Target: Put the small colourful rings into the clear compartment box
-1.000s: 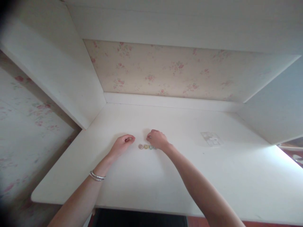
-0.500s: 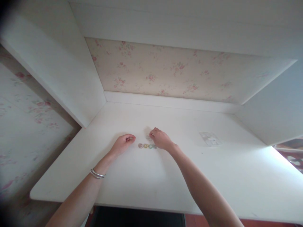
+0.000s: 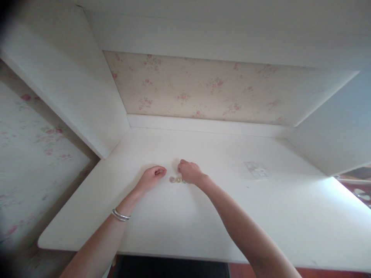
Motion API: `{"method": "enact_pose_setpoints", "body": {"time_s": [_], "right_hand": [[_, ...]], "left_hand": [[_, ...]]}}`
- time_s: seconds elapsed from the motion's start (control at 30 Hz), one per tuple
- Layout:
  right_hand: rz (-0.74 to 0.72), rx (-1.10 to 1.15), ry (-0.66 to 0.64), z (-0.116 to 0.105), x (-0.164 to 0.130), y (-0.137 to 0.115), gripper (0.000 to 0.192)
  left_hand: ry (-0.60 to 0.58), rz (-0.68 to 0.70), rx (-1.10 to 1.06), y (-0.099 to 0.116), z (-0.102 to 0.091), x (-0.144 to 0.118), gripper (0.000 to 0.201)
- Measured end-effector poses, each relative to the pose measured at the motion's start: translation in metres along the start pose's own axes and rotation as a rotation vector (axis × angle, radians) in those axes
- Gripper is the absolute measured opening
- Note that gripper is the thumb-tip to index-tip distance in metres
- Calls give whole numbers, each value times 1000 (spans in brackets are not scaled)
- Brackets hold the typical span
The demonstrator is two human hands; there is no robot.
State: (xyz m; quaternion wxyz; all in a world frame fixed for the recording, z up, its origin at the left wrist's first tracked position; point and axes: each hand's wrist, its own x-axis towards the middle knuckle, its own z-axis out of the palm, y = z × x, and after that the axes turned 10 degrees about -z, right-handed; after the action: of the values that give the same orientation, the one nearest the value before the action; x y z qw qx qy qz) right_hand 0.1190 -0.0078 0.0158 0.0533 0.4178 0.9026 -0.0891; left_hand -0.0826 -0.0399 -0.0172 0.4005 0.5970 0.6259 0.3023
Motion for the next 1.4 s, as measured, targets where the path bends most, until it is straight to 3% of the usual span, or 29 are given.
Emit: {"method": "enact_pose_setpoints", "body": {"time_s": [0.1,0.33,0.57,0.9,1.1,1.4], "right_hand": [[-36,1,6,-5,-4,3,17],[-15,175,230,-5,-41,18,24],[-10,205,212,13,-75,16,24],[-18,133,138,16,-77,14,26],[-3,142,211,14,-82,14,27],[-26,105,157,18,-83,13,29]], "left_hand": [[3,9,12,-1,0,0,27],[1,22,-1,-4,0,2,29],[-7,5,28,1,-2,-1,28],[19,37,48,3,-2,-3,28],[15,35,62,3,-2,-3,28],[17,27,67,4,-3,-4,30]]}}
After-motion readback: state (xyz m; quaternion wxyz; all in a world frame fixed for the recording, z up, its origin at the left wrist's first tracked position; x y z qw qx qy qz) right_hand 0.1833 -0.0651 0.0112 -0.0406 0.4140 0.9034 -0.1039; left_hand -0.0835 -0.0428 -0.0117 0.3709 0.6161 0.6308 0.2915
